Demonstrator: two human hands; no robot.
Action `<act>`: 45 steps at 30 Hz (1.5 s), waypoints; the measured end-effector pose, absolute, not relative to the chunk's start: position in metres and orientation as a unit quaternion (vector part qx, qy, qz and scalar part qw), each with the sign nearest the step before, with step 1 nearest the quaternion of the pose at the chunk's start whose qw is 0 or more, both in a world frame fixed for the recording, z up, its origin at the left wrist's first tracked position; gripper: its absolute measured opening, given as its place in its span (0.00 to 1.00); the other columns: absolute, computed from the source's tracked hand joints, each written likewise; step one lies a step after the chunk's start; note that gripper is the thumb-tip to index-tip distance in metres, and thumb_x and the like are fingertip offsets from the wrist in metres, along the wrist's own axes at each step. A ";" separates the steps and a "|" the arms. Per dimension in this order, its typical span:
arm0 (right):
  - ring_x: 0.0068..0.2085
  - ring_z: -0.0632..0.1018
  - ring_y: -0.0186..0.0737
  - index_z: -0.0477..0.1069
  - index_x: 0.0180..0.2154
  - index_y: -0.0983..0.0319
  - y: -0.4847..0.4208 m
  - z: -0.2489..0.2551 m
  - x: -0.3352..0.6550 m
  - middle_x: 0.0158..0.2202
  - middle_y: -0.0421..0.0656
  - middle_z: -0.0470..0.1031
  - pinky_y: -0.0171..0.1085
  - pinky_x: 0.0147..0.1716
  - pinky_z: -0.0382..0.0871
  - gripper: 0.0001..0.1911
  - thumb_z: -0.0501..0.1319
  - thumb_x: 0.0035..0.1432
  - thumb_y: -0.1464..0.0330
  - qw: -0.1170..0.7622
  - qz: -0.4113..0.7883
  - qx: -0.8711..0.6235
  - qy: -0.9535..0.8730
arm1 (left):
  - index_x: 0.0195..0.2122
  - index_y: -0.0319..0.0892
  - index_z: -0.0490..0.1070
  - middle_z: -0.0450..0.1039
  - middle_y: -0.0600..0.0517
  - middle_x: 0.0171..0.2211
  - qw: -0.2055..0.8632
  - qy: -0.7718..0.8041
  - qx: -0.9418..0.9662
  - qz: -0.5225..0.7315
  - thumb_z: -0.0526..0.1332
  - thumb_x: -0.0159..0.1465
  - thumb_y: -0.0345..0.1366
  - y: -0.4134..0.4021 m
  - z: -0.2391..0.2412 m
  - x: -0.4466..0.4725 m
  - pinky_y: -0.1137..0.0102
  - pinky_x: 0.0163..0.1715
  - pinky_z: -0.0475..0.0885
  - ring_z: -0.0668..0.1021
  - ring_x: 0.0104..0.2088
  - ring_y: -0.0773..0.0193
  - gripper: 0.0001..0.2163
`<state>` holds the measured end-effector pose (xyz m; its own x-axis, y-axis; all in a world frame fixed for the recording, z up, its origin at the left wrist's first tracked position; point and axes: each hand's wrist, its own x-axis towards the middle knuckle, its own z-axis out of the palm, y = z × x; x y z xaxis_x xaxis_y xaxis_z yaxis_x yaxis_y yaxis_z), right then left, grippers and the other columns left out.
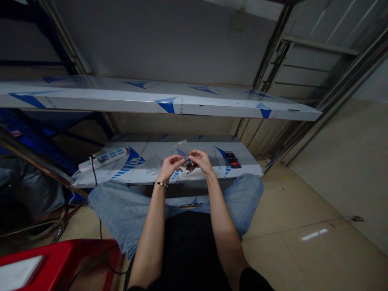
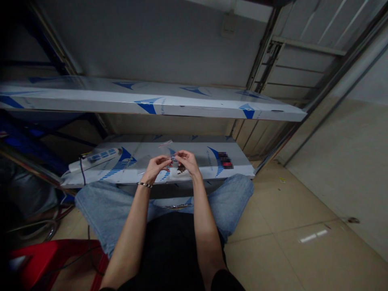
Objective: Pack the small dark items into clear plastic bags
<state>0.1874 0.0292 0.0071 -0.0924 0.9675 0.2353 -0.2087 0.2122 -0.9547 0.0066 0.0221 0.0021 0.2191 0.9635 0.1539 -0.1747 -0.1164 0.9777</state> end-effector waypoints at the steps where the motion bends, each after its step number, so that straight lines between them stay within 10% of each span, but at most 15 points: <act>1: 0.25 0.70 0.30 0.76 0.36 0.62 0.029 0.007 0.187 0.32 0.41 0.77 0.31 0.24 0.67 0.21 0.75 0.43 0.56 0.567 0.516 -0.358 -0.532 | 0.35 0.36 0.77 0.79 0.48 0.30 0.549 0.366 0.542 0.521 0.75 0.51 0.45 0.023 0.002 0.007 0.72 0.24 0.74 0.79 0.29 0.62 0.19; 24: 0.20 0.69 0.31 0.80 0.32 0.63 0.033 0.003 0.190 0.27 0.43 0.79 0.33 0.20 0.63 0.18 0.74 0.44 0.56 0.595 0.462 -0.397 -0.525 | 0.39 0.33 0.78 0.82 0.42 0.33 0.591 0.340 0.490 0.543 0.77 0.50 0.45 0.023 0.003 0.013 0.62 0.41 0.79 0.83 0.32 0.58 0.22; 45: 0.31 0.74 0.34 0.78 0.43 0.62 0.025 0.014 0.183 0.34 0.43 0.78 0.32 0.27 0.69 0.22 0.72 0.49 0.56 0.566 0.481 -0.345 -0.574 | 0.34 0.39 0.74 0.78 0.51 0.29 0.483 0.359 0.527 0.601 0.74 0.52 0.46 0.025 0.005 0.026 0.70 0.32 0.74 0.77 0.27 0.65 0.18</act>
